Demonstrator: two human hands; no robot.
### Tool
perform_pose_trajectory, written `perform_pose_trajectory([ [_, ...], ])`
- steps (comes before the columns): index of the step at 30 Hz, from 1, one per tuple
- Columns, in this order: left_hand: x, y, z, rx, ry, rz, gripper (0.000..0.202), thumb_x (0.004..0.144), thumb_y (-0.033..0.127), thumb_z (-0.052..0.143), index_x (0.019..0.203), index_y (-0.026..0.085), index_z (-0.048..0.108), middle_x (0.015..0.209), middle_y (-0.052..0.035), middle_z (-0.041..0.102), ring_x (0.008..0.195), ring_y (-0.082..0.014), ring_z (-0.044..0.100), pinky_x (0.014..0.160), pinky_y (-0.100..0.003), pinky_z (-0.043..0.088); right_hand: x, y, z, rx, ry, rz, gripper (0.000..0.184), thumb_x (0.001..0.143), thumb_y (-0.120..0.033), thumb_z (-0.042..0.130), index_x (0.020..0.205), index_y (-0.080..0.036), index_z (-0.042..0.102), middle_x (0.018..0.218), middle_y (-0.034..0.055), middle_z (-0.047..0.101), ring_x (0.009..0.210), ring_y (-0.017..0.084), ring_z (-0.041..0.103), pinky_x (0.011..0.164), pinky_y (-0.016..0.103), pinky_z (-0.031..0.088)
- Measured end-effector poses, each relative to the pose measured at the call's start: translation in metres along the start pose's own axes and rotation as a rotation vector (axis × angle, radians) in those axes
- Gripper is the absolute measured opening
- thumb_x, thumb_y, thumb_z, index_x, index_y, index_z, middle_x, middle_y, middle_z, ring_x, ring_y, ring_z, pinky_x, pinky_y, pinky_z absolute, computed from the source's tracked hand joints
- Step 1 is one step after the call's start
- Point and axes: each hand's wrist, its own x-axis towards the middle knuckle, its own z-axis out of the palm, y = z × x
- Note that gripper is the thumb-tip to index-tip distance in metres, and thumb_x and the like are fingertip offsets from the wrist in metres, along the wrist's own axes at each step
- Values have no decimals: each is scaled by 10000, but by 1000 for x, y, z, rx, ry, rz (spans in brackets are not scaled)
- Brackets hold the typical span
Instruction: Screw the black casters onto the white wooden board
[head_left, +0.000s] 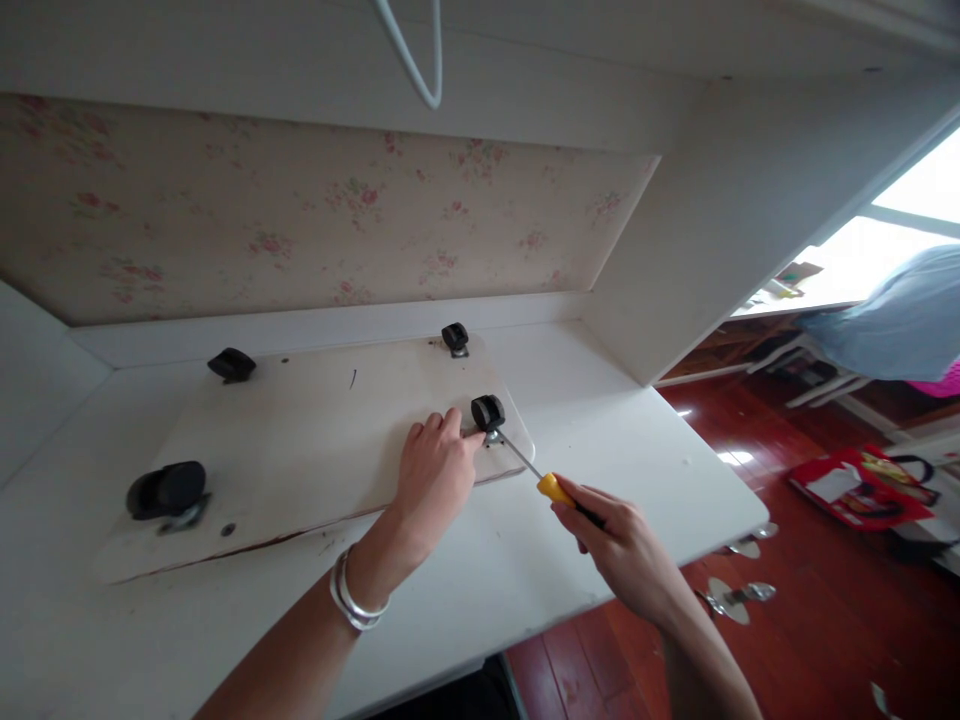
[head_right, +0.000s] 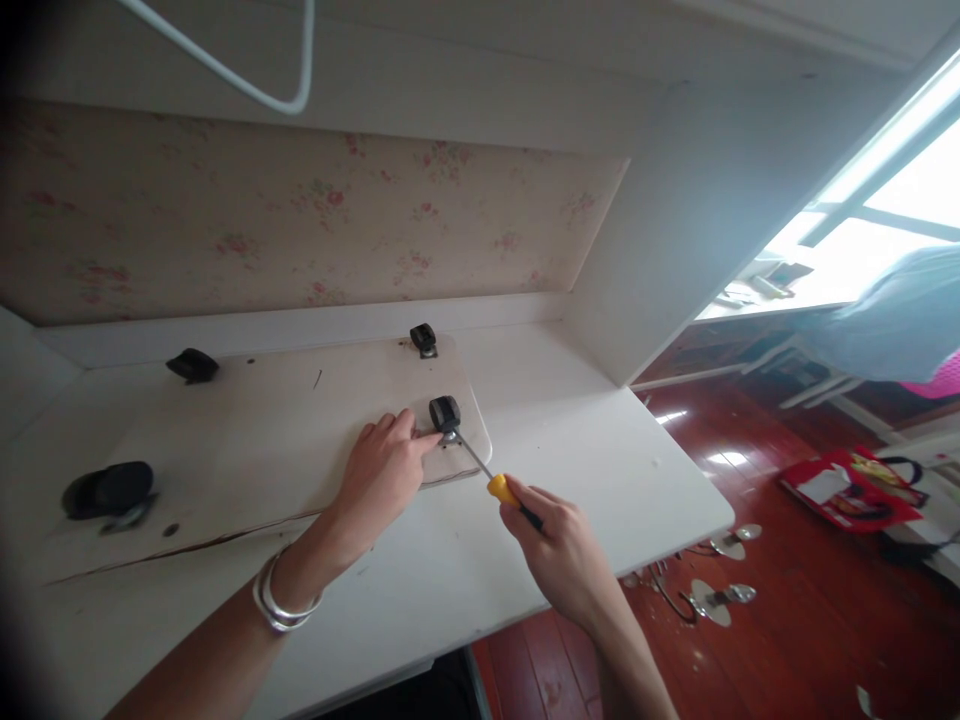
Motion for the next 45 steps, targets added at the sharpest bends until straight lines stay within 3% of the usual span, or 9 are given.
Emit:
perform_pose_trajectory([
  [14,-8,1,5,-55,-41,-7,475,980,120,377,1278,320,689,941,-86,605,912,-235,554,789,-364,414,-1,-1,-2,-6,-20,20,514,938,-542,542,1317,-221,676,999,47,712,757,163,586,661,276,469],
  [27,-5,5,4,-23,-20,-28,442,956,106,416,1207,296,726,937,-84,607,910,-236,558,789,-367,406,-2,2,-1,6,-27,24,512,938,-554,535,1304,-226,681,993,51,709,760,172,587,670,290,469],
  [45,-10,10,5,-10,-8,-29,422,977,119,408,1199,292,723,924,-77,604,884,-230,556,768,-362,381,-2,4,-2,5,-40,18,514,937,-568,531,1303,-240,683,1147,65,691,823,180,593,723,287,473],
])
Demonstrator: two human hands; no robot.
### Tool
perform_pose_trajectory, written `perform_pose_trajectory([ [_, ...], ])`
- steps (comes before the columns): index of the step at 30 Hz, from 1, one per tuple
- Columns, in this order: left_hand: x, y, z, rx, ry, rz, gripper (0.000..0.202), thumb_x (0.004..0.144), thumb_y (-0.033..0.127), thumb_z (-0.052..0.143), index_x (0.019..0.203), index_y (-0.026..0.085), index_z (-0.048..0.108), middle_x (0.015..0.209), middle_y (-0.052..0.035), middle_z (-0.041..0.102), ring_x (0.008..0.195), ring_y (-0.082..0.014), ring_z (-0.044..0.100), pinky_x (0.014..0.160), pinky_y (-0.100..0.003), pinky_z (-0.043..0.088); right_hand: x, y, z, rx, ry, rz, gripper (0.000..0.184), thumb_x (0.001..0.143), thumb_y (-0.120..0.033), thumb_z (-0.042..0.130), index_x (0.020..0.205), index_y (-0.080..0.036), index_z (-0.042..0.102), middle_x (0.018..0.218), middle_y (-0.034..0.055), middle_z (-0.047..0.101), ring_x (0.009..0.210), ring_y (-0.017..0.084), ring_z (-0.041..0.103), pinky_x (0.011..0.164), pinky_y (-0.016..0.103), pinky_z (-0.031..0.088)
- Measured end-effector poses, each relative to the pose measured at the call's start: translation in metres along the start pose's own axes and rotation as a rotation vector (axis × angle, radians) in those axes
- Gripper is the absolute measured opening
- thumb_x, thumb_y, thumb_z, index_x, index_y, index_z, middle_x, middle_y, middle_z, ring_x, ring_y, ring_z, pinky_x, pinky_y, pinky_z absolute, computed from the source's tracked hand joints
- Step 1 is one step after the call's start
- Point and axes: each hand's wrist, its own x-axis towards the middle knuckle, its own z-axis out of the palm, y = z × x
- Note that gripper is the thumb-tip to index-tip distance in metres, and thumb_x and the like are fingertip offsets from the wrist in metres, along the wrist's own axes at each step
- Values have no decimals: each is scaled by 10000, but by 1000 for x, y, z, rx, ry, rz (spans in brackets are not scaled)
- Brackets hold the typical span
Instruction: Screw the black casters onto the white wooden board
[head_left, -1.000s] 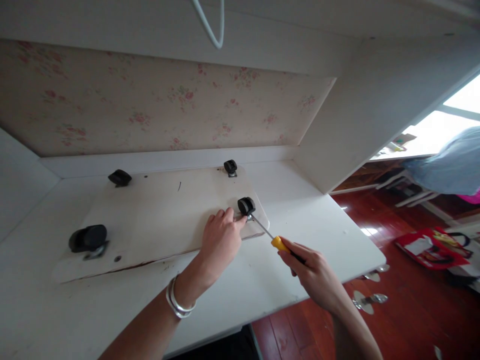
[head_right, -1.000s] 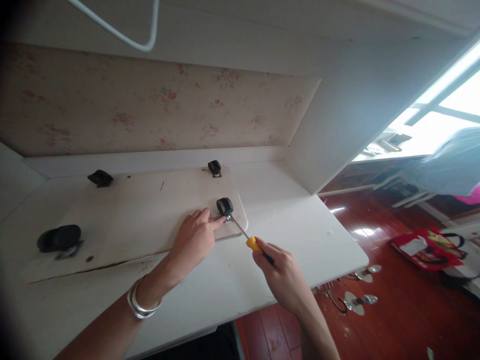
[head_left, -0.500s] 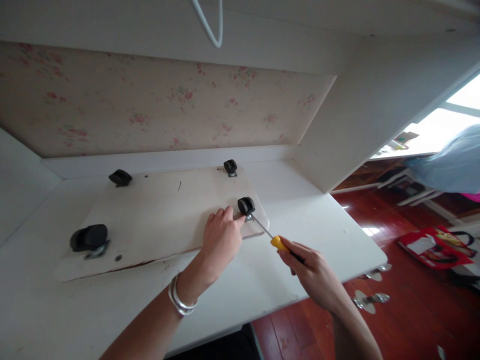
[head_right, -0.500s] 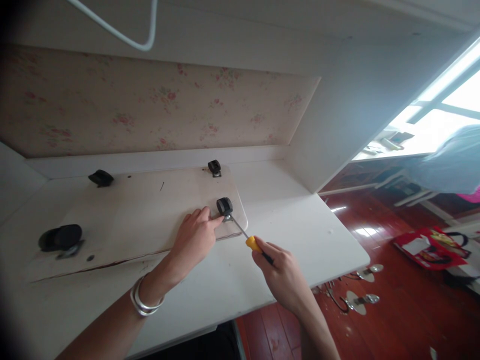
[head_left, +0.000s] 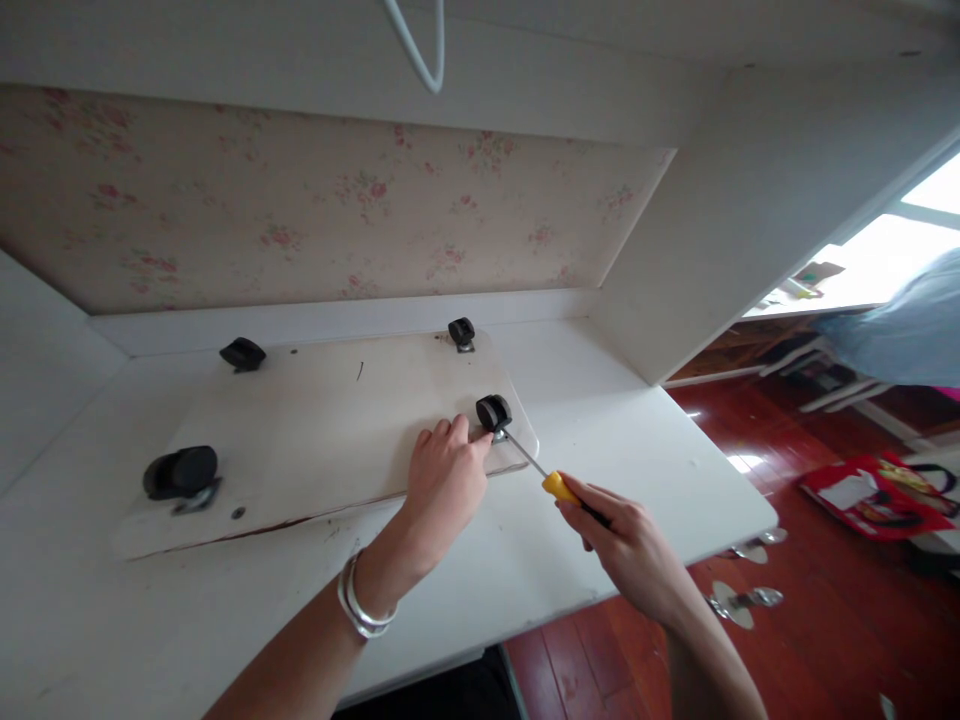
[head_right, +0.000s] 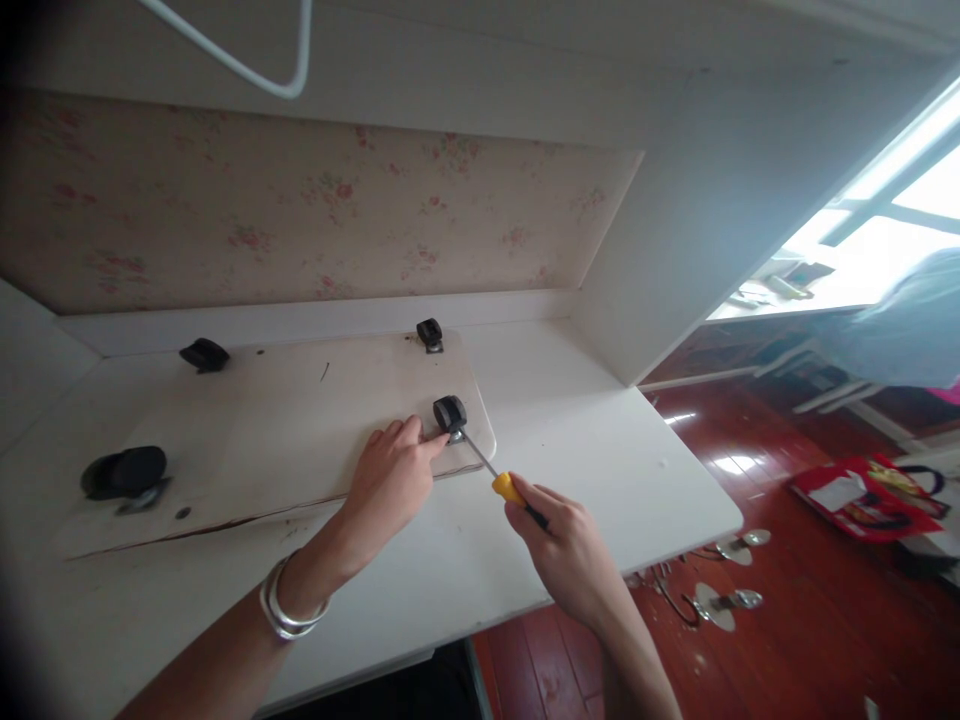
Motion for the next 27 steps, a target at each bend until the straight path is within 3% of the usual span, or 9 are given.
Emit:
perform_pose_trajectory([
  [27,1,-3,1,-11,-12,17,434,976,125,400,1218,306,712,939,-76,605,888,-231,561,773,-377,385,1,2,2,2,2,25,527,931,-562,544,1317,-226,672,1038,47,694,776,164,572,695,285,458],
])
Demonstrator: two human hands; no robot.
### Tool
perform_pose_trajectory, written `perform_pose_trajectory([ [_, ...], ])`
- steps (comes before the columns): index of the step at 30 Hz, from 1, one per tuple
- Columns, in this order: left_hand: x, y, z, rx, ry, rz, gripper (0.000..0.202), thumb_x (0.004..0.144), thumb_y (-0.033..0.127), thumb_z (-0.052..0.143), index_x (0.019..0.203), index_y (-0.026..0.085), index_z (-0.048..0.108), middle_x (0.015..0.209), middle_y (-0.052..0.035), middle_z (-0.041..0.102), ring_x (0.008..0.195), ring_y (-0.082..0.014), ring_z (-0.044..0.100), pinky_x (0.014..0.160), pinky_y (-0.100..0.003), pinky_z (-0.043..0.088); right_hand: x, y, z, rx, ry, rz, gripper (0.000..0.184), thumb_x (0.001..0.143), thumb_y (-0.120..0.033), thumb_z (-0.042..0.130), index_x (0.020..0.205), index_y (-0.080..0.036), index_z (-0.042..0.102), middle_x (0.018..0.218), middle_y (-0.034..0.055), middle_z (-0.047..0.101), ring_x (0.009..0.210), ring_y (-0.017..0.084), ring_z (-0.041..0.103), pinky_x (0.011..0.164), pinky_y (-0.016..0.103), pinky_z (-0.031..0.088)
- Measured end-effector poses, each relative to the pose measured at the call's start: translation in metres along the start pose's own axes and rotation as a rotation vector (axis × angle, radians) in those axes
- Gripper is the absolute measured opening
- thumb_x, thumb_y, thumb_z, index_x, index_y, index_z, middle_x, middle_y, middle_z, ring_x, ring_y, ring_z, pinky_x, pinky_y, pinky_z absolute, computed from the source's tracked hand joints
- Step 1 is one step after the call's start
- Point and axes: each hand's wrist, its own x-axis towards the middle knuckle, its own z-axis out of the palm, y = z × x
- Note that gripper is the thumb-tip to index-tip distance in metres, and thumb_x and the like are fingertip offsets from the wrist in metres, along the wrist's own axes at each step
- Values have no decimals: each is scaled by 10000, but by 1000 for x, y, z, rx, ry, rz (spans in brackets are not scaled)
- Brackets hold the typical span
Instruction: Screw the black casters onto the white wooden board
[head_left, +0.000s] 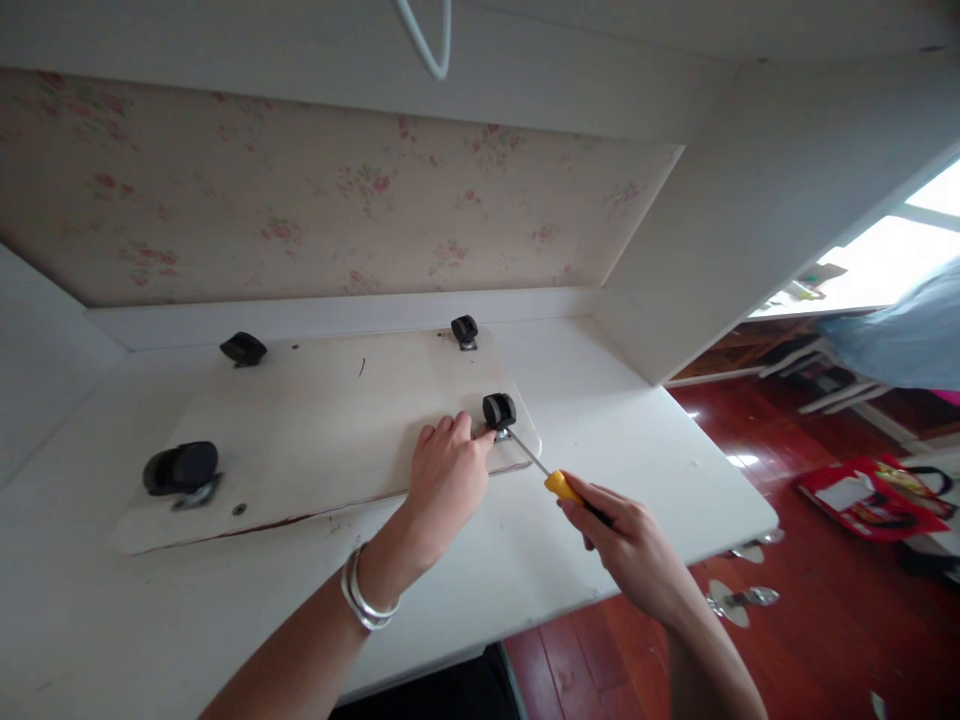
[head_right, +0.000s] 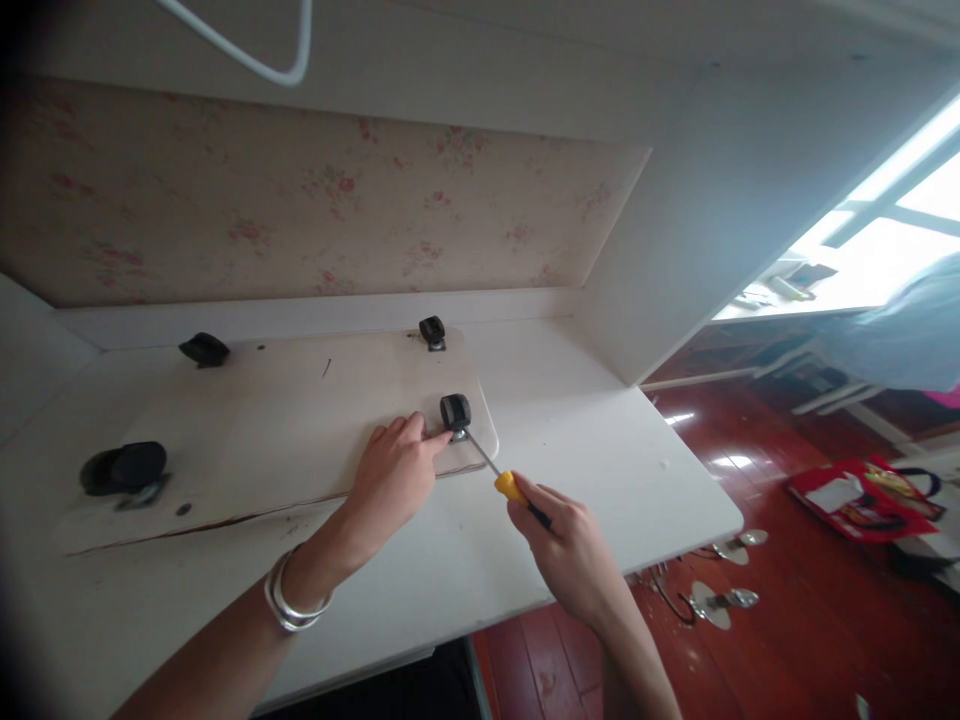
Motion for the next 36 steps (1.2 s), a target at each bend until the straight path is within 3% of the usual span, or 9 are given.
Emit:
perform_pose_trajectory([
  [10,-9,1,1,5,12,-4,483,934,61,415,1303,263,655,956,-84,613,906,-221,561,795,-370,398,-4,-4,1,6,0,52,598,923,-598,528,1332,-183,663,815,44,636,699,163,541,572,277,437],
  [23,-33,1,-9,-35,3,19,480,913,40,437,1275,255,666,938,-73,594,885,-227,541,793,-385,400,-7,-6,3,23,14,90,697,898,-637,540,1361,-125,629,832,52,668,617,139,529,555,292,433],
  [31,-32,3,-3,-42,20,29,471,919,49,447,1271,272,667,949,-75,597,895,-225,544,800,-382,390,-9,-2,4,36,44,100,681,895,-627,559,1372,-145,626,735,20,618,609,145,529,547,290,434],
  [36,-24,5,1,-40,40,30,465,933,65,442,1290,266,661,941,-77,599,896,-224,545,808,-381,392,-12,-4,5,16,55,84,654,908,-612,549,1378,-163,625,774,32,639,629,150,550,564,294,455],
])
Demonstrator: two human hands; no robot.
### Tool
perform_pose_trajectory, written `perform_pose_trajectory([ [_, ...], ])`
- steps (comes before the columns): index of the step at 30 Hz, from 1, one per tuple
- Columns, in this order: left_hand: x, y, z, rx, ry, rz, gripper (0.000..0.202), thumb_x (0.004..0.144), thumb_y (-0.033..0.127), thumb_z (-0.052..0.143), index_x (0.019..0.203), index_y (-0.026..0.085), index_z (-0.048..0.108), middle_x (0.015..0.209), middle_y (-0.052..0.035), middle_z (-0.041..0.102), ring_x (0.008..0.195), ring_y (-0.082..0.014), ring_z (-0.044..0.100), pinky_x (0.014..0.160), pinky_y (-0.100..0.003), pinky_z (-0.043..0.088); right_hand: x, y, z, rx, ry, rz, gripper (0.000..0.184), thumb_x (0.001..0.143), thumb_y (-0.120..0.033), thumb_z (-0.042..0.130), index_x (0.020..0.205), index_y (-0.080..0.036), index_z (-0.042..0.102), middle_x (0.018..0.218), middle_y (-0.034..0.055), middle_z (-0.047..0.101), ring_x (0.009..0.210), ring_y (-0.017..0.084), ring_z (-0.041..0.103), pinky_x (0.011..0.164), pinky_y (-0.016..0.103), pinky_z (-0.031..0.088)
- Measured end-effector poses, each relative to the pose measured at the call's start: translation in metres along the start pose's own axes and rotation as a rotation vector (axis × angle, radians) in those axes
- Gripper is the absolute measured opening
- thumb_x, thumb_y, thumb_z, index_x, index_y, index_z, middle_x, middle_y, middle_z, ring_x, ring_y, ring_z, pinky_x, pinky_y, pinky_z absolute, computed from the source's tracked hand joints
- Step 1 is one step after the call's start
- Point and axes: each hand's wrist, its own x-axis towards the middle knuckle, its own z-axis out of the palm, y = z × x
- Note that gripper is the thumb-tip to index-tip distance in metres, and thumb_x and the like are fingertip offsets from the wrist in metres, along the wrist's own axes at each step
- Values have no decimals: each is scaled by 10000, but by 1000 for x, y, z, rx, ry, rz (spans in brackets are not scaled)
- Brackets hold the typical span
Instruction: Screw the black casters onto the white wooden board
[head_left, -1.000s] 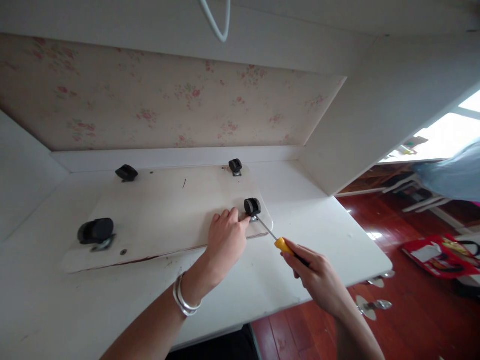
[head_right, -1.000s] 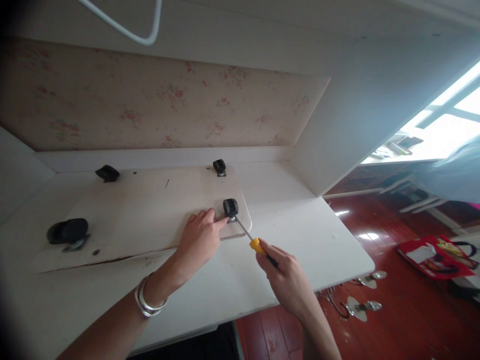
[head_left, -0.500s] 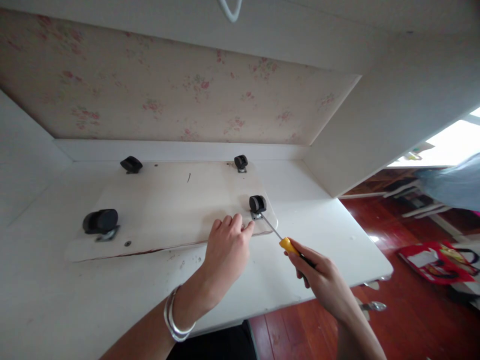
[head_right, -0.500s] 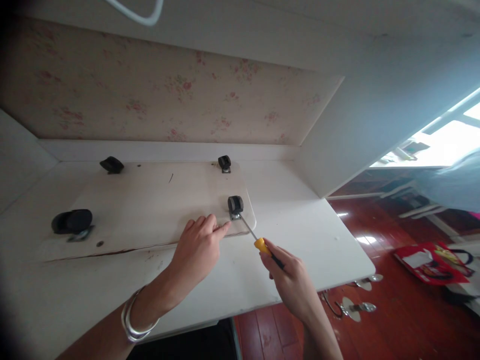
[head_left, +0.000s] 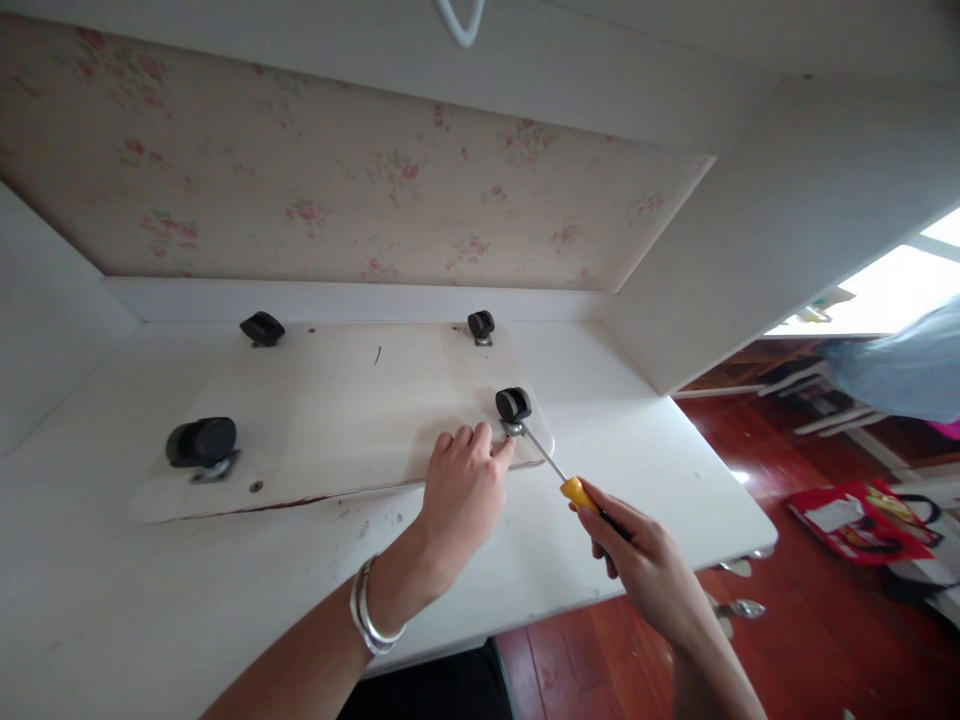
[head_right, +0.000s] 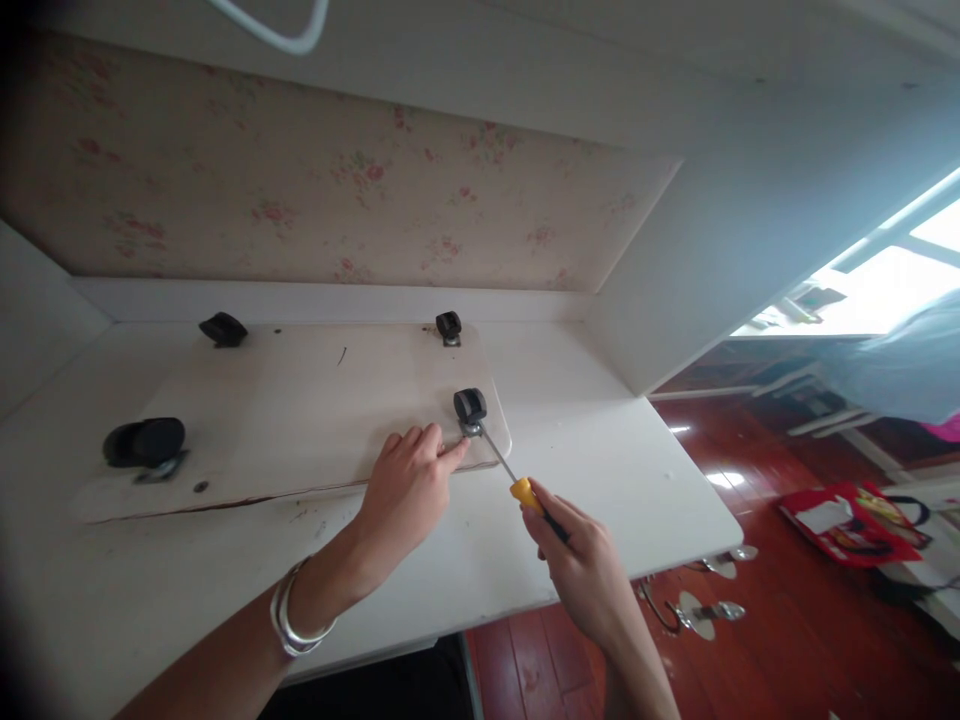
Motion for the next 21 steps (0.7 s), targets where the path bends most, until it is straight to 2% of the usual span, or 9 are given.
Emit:
perform_pose_trajectory([
  [16,3,1,1,42,15,-2,417,944,85,439,1239,255,679,928,-75,596,887,-230,538,802,-387,384,-4,-3,1,-7,5,-12,622,902,-620,545,1308,-168,680,769,41,667,591,146,565,513,280,449],
  [21,2,1,-2,43,2,-4,376,917,66,452,1146,233,699,928,-80,593,893,-234,542,809,-388,390,-4,-4,1,-15,10,-11,615,901,-614,548,1311,-174,680,762,40,666,580,146,567,509,278,448],
])
